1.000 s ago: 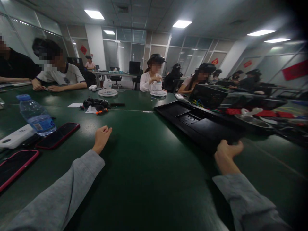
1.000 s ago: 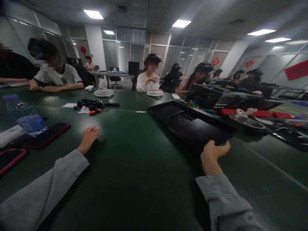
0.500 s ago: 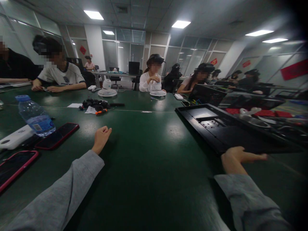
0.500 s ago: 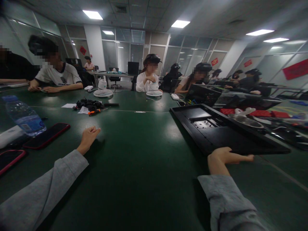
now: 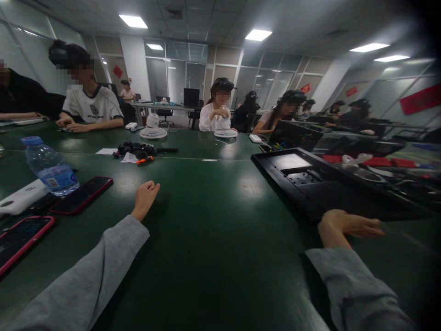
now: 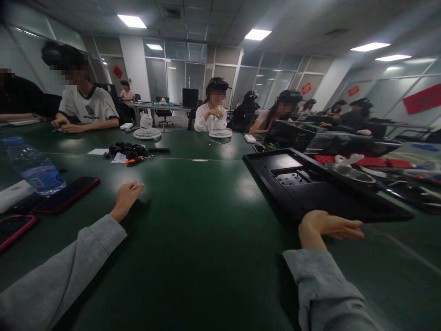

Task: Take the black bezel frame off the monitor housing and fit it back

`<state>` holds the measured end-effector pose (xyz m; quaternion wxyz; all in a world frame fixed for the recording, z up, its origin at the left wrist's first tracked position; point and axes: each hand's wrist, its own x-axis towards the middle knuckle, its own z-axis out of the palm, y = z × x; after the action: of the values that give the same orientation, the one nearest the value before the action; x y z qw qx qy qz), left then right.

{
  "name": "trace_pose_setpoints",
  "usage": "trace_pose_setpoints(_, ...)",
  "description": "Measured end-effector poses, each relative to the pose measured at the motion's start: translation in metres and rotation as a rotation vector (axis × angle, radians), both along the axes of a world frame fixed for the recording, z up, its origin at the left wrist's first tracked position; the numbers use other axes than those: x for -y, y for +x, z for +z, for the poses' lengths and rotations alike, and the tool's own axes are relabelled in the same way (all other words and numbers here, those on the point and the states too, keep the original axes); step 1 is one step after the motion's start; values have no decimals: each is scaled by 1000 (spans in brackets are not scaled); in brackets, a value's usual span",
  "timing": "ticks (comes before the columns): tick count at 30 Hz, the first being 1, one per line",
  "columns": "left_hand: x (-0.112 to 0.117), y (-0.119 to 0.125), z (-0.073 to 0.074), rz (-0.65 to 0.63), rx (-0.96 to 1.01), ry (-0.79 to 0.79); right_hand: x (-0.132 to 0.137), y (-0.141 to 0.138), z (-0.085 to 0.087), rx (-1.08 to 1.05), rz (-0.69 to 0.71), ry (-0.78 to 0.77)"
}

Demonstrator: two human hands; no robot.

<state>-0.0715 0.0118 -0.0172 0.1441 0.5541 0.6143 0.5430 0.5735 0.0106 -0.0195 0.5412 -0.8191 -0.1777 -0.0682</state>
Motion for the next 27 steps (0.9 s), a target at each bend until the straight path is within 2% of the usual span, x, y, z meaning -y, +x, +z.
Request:
trace_pose_setpoints(2,0,0,0,1,3,-4,0,-1,10,-196,-185,11)
trace_pose_setpoints(3,0,0,0,2,4,-5,-1,-3,15,-235,-217,8)
trace_pose_setpoints(6,-1,-1,0,3,-3,-2,0,-12,27,-197,-161,21)
trace_pose_setpoints(10,-1,-1,0,12,-16,-6,6,-26,31,-41,-100,161)
trace_pose_setpoints(13,0,0,1,17,-12,-11,12,-39,37,213,-28,229)
trace_pose_setpoints(18,1,1,3,17,-16,-21,20,-70,57,721,183,332)
trace_pose_setpoints(24,3,3,5,18,-8,-4,19,-103,65,891,433,201)
trace_pose_setpoints(27,3,3,6,34,-18,-7,20,-119,66,859,473,234)
